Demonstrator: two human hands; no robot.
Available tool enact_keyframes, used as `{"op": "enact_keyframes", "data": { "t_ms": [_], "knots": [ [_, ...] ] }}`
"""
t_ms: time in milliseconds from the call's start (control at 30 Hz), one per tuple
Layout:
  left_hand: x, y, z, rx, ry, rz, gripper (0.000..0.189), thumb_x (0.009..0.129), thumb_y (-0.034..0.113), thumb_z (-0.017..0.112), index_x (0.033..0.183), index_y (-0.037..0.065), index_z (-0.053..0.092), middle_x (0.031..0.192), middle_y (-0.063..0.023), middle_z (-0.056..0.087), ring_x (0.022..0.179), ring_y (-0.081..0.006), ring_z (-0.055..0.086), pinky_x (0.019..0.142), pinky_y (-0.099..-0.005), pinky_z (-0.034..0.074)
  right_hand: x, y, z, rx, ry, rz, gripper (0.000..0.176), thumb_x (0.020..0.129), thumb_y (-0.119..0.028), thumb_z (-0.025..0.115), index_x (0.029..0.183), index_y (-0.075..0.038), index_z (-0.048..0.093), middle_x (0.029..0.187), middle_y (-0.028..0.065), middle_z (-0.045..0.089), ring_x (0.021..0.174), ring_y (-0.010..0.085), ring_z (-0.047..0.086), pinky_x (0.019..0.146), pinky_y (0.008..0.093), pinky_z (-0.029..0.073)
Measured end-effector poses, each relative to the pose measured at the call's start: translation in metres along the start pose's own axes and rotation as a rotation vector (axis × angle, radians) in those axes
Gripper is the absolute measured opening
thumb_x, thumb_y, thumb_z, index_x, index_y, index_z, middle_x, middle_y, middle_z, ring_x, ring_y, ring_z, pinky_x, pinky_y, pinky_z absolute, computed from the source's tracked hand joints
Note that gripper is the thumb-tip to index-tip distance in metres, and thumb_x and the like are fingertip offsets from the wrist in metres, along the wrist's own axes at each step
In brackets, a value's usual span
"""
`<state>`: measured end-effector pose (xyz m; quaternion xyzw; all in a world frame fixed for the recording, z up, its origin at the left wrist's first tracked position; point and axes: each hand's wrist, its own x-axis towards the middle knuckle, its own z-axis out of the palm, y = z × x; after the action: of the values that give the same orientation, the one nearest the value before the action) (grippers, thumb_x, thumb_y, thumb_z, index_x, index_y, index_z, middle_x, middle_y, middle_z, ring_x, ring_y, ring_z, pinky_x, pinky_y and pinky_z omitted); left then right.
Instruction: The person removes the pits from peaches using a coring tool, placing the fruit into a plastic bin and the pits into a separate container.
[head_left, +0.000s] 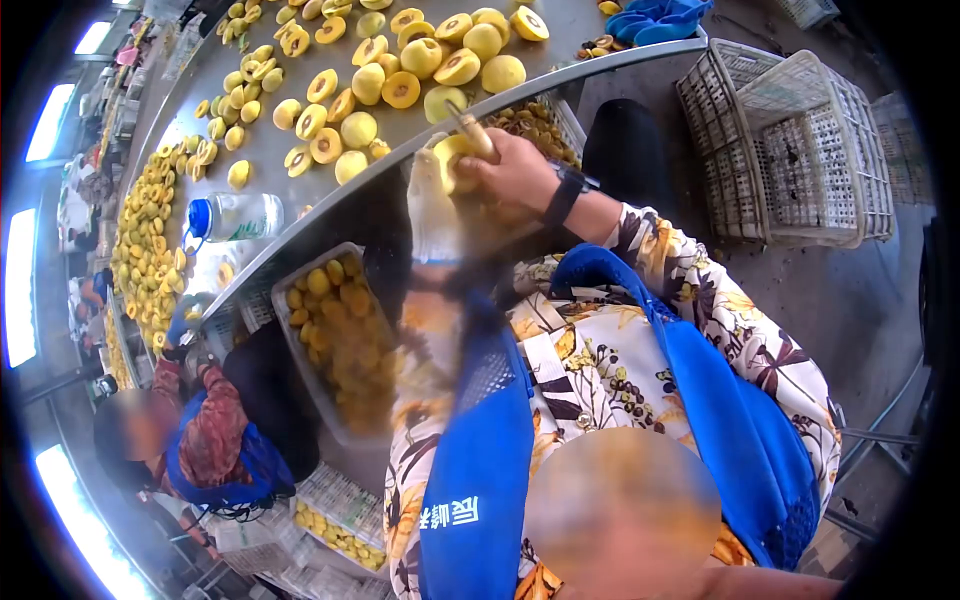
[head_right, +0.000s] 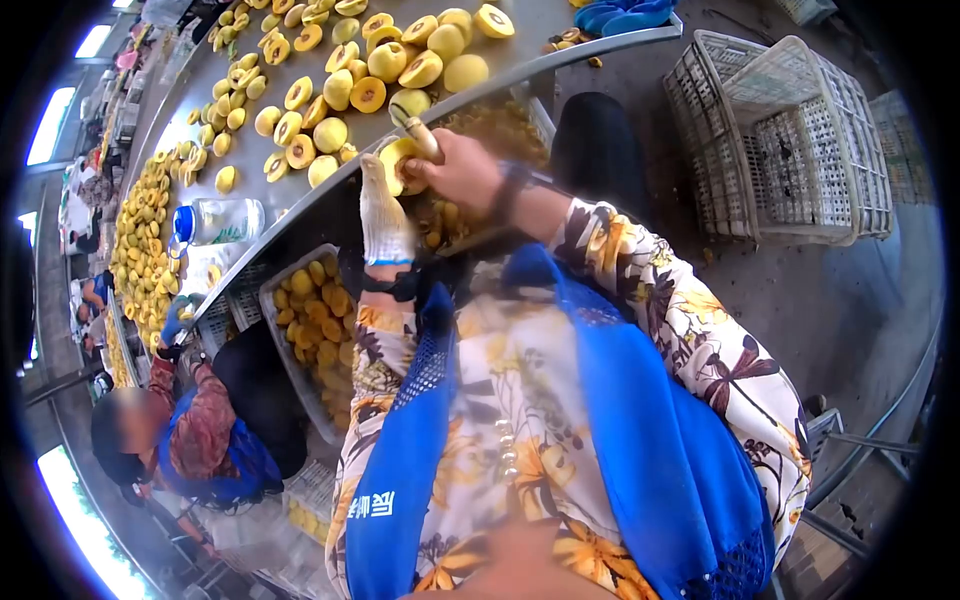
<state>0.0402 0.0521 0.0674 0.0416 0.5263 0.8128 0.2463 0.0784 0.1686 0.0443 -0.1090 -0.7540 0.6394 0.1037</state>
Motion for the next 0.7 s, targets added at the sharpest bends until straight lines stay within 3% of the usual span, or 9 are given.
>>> {"op": "enact_keyframes", "data": {
  "t_ms": [67, 100, 200, 333, 400, 700],
  "knots": [
    [0.002, -0.009, -0.006, -0.295, 0.156, -0.156, 0.054, 0.090, 0.053, 0.043, 0.115, 0.007, 0.051, 0.107, -0.0059, 0.057, 0.095, -0.0203, 0.056, 0.083, -0.0322, 0.046, -0.004, 0.005, 0.009, -0.324, 0.046, 0.002, 0.039, 0.079, -0.029, 0.065, 0.104, -0.001, 0.053, 0.081, 0.0233, 0.061, 0.071, 0.0355, 0.061, 0.065, 0.0388, 0.048],
    [0.001, -0.007, -0.007, -0.287, 0.208, -0.145, 0.053, 0.090, 0.053, 0.043, 0.115, 0.007, 0.052, 0.107, -0.0059, 0.057, 0.095, -0.0202, 0.056, 0.083, -0.0326, 0.046, -0.009, 0.006, 0.009, -0.353, 0.043, -0.108, 0.034, 0.080, -0.024, 0.062, 0.101, 0.000, 0.049, 0.077, 0.0260, 0.059, 0.072, 0.0427, 0.058, 0.062, 0.0433, 0.047],
    [0.007, -0.009, -0.019, -0.209, 0.290, -0.050, 0.051, 0.091, 0.051, 0.042, 0.113, 0.007, 0.052, 0.106, -0.0058, 0.057, 0.094, -0.0200, 0.056, 0.082, -0.0333, 0.046, -0.027, 0.005, 0.007, -0.489, -0.116, -0.083, 0.028, 0.080, -0.018, 0.059, 0.098, -0.001, 0.047, 0.072, 0.0245, 0.059, 0.069, 0.0427, 0.057, 0.059, 0.0466, 0.045],
    [0.026, -0.034, -0.042, -0.058, 0.295, 0.134, 0.048, 0.093, 0.046, 0.040, 0.114, 0.005, 0.052, 0.106, -0.0066, 0.058, 0.094, -0.0198, 0.056, 0.082, -0.0324, 0.046, -0.039, 0.007, 0.010, -0.457, -0.178, 0.046, 0.025, 0.082, -0.018, 0.056, 0.093, 0.001, 0.043, 0.068, 0.0254, 0.057, 0.068, 0.0426, 0.057, 0.060, 0.0487, 0.044],
    [0.023, -0.037, -0.038, -0.007, 0.268, 0.198, 0.047, 0.094, 0.044, 0.039, 0.114, 0.004, 0.052, 0.107, -0.0070, 0.058, 0.094, -0.0199, 0.056, 0.082, -0.0321, 0.046, -0.039, 0.010, 0.011, -0.456, -0.148, 0.007, 0.024, 0.083, -0.016, 0.055, 0.092, 0.003, 0.042, 0.066, 0.0253, 0.057, 0.065, 0.0428, 0.057, 0.057, 0.0488, 0.044],
    [0.008, -0.035, -0.013, 0.026, 0.308, 0.240, 0.042, 0.095, 0.034, 0.041, 0.116, 0.000, 0.051, 0.107, -0.0095, 0.057, 0.094, -0.0200, 0.056, 0.082, -0.0311, 0.047, -0.044, 0.003, 0.018, -0.447, -0.161, 0.081, 0.022, 0.078, -0.011, 0.055, 0.089, 0.003, 0.043, 0.068, 0.0252, 0.058, 0.068, 0.0437, 0.057, 0.059, 0.0485, 0.044]
  ]
}}
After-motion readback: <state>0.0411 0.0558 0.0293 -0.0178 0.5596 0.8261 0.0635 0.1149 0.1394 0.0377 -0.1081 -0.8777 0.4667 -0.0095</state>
